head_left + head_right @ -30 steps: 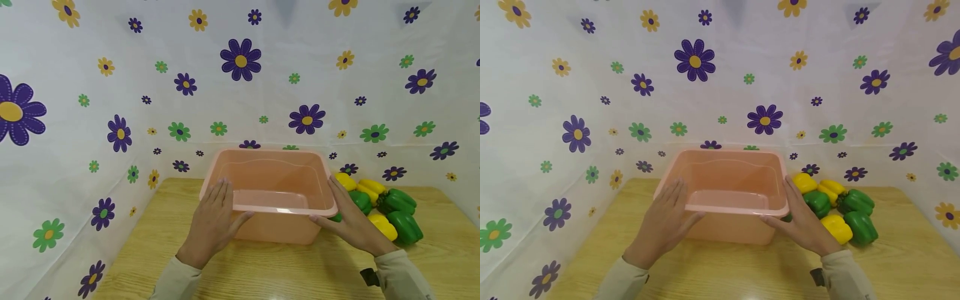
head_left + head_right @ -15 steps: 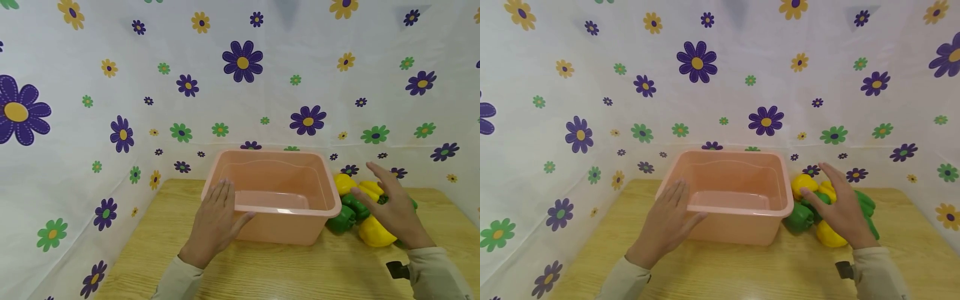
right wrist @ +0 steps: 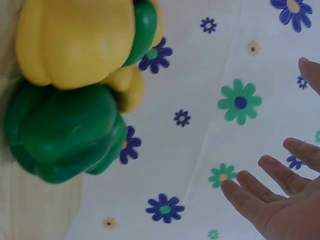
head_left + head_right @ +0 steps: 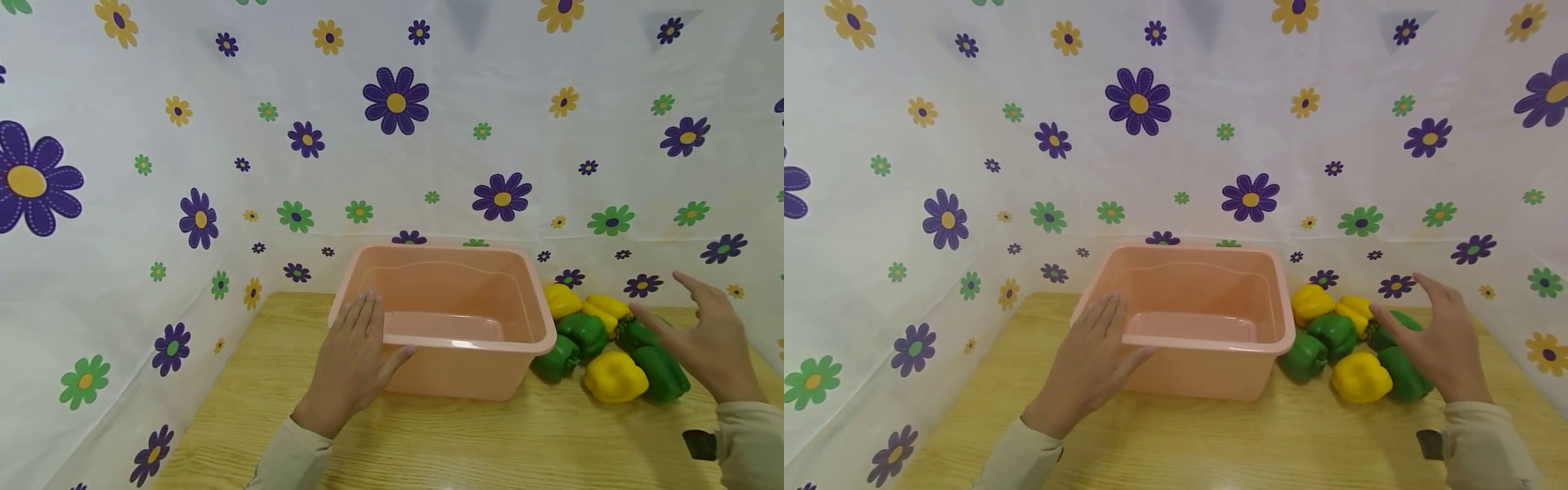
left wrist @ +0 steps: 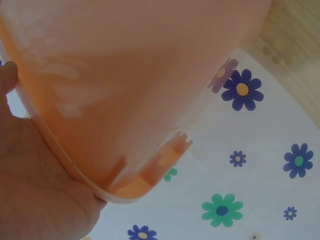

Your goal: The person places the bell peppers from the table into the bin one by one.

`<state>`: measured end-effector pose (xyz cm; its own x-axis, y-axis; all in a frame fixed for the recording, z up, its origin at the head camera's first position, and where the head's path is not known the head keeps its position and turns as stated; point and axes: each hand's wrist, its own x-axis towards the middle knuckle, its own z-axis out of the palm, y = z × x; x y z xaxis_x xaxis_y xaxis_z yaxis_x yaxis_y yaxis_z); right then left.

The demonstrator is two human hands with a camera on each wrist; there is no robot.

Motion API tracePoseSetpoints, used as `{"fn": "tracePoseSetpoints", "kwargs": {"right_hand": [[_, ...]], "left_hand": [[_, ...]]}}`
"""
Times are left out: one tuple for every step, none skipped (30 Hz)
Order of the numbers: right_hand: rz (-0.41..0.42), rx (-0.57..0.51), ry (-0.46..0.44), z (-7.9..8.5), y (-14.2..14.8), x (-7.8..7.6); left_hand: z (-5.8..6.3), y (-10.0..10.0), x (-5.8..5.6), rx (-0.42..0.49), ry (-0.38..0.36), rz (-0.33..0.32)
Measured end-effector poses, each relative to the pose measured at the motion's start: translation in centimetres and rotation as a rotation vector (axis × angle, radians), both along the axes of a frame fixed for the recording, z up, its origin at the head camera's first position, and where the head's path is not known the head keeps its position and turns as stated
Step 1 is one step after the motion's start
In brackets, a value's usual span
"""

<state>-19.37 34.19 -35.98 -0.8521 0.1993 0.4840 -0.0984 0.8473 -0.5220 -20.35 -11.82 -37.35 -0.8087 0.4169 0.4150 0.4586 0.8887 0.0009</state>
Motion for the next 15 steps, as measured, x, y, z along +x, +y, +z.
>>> {"fn": "tracePoseSetpoints", "kwargs": {"right_hand": [[-0.007,-0.001,-0.016,-0.2,0.3,0.0],[-0.013,-0.001,-0.032,-0.4,0.6,0.0],[-0.019,0.003,-0.047,-0.7,0.9,0.0],[-0.026,0.004,-0.064,-1.0,1.2,0.0],[-0.032,0.006,-0.080,-1.2,1.5,0.0],[-0.039,0.011,-0.096,-1.5,1.8,0.0],[-0.046,0.013,-0.111,-1.8,2.0,0.1],[-0.055,0.019,-0.126,-2.1,2.3,0.1],[-0.062,0.021,-0.141,-2.4,2.5,0.2],[-0.067,0.019,-0.160,-2.7,2.7,0.3],[-0.071,0.021,-0.174,-3.0,3.0,0.3],[-0.072,0.023,-0.191,-3.2,3.2,0.4],[-0.072,0.026,-0.208,-3.5,3.4,0.4],[-0.068,0.026,-0.222,-3.7,3.6,0.5],[-0.064,0.028,-0.242,-3.9,3.8,0.5]], "left_hand": [[0.0,0.0,0.0,-0.001,-0.002,0.002],[0.0,0.0,0.0,-0.001,-0.005,0.004],[0.0,0.0,0.0,-0.001,-0.009,0.006],[0.0,0.0,0.0,0.001,-0.014,0.007],[0.0,0.0,0.0,0.003,-0.018,0.008],[0.1,0.0,0.0,0.003,-0.022,0.010],[0.1,0.0,0.0,0.002,-0.025,0.010],[0.0,0.0,0.0,0.002,-0.026,0.011],[0.0,0.0,0.0,0.000,-0.027,0.012],[0.0,0.0,0.0,0.000,-0.025,0.013],[0.0,0.0,0.0,-0.001,-0.025,0.013],[0.0,0.0,0.0,0.000,-0.025,0.012],[0.0,0.0,0.0,0.003,-0.024,0.012],[0.0,0.0,0.1,0.006,-0.023,0.011],[0.0,0.0,0.1,0.008,-0.024,0.010]]}}
